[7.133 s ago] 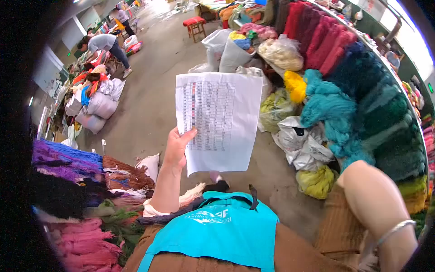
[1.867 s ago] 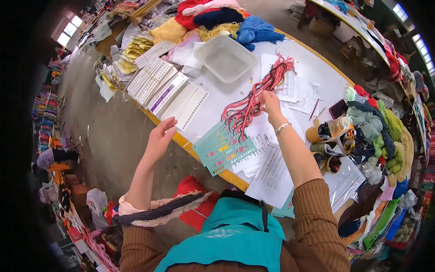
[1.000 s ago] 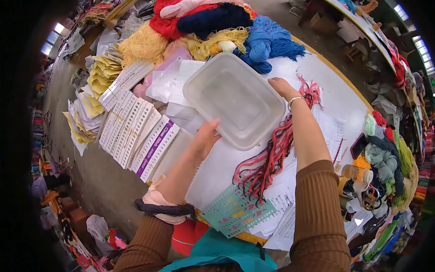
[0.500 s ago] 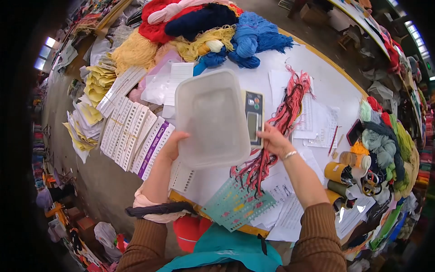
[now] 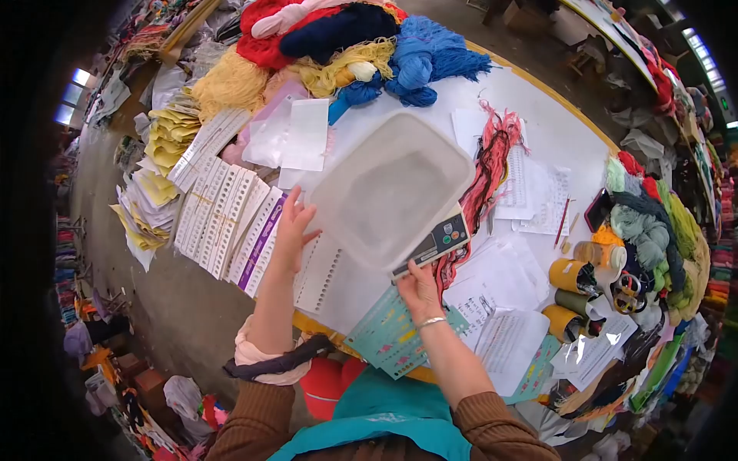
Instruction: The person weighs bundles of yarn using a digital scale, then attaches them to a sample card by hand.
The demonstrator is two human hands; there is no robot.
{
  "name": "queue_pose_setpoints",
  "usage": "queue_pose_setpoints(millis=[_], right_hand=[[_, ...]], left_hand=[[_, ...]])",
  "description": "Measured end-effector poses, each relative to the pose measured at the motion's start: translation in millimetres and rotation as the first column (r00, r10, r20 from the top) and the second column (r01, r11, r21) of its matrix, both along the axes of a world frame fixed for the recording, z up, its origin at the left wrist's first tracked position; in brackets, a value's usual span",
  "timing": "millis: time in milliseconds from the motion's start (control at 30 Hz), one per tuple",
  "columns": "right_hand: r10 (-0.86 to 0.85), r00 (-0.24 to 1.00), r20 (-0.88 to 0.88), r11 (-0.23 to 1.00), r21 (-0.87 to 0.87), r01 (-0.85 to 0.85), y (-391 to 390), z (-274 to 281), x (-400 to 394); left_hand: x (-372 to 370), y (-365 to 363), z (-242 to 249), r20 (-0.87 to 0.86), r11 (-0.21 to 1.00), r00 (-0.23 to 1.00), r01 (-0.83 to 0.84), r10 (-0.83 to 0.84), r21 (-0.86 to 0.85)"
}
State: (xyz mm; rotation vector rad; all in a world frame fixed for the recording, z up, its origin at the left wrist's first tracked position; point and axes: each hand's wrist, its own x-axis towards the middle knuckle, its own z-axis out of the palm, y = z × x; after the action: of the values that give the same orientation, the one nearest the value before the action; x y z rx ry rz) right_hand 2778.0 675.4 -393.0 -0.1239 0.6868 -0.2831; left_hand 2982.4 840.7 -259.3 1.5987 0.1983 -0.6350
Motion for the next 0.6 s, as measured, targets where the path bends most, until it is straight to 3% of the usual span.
queue_pose_setpoints(millis=[133, 233, 333, 433, 533, 600], right_hand=[[-0.018, 1.0, 0.012, 0.995, 0.097, 0.017, 34, 0, 25], [0.1, 0.993, -0.064, 0.994, 0.057, -0.096, 47, 17, 32], [0.316, 0.939, -0.137, 0.949, 0.05, -0.312, 52, 19, 44], [0.443, 0.88, -0.169, 0.896, 0.047, -0.442, 38, 9, 54], [0.411, 0.896, -0.169, 0.911, 0.077, -0.404, 33, 11, 59], [0.404, 0.894, -0.195, 0.911, 0.172, -0.374, 29, 13, 65]], left_hand=[[-26, -9, -7, -0.133, 0.995, 0.989, 0.053, -0.063, -0.083], [-31, -24, -10, 0.002, 0.998, 0.999, 0.037, -0.037, -0.044], [-13, -14, -61, 0.257, 0.997, 0.963, 0.082, -0.08, 0.002], [5, -19, -54, 0.277, 0.998, 0.96, 0.036, -0.048, 0.046], [19, -22, -63, 0.396, 0.999, 0.917, 0.032, -0.041, 0.03], [25, -23, -62, 0.345, 0.999, 0.938, 0.018, -0.03, 0.038]])
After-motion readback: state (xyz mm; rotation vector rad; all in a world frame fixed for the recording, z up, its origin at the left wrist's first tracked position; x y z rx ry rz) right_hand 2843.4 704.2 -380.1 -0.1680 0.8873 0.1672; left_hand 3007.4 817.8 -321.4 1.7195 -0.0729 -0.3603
